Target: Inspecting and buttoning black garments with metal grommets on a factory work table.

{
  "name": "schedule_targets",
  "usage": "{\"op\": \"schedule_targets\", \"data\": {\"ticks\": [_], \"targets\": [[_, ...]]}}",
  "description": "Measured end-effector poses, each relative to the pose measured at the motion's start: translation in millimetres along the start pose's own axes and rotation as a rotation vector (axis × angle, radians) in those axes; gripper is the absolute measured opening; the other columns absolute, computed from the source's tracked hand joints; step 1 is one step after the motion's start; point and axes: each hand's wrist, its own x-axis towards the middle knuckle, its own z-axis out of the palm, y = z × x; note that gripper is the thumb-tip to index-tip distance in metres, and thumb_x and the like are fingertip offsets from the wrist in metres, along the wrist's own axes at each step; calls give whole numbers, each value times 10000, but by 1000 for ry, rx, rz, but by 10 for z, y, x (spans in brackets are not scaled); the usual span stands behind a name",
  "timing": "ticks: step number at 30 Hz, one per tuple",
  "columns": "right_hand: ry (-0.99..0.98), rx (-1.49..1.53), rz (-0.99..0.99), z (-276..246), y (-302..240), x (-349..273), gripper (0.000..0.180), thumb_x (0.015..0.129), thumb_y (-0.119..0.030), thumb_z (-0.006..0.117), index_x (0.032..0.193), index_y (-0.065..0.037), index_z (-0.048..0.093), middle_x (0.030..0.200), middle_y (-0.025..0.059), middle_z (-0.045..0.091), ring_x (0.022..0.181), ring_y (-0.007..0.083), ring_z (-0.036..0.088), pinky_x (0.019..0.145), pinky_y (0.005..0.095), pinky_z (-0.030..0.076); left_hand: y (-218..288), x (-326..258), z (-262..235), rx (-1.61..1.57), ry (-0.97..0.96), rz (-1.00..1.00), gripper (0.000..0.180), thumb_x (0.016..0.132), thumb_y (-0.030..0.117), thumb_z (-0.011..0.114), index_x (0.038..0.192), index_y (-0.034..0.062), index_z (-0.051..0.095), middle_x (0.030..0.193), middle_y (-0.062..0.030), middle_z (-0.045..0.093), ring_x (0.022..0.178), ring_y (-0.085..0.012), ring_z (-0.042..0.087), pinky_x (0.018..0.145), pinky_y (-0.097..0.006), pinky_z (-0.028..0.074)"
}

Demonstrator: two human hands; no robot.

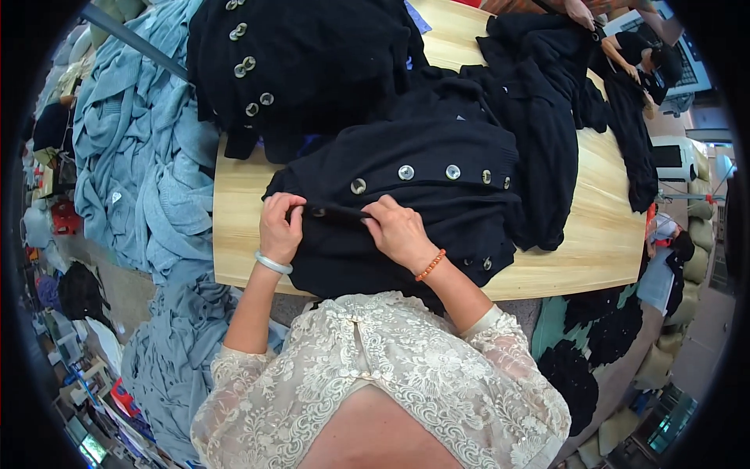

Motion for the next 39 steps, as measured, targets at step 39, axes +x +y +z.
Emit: {"op": "schedule_targets", "data": {"ticks": [39], "targets": [[288,103,-165,-89,117,-82,420,795,-135,709,1146,-12,513,879,151,579,739,336,654,645,413,536,400,482,527,-688,-523,-512,97,842,30,725,933,-2,721,809,-25,702,686,-57,591,630,-194,461]]}}
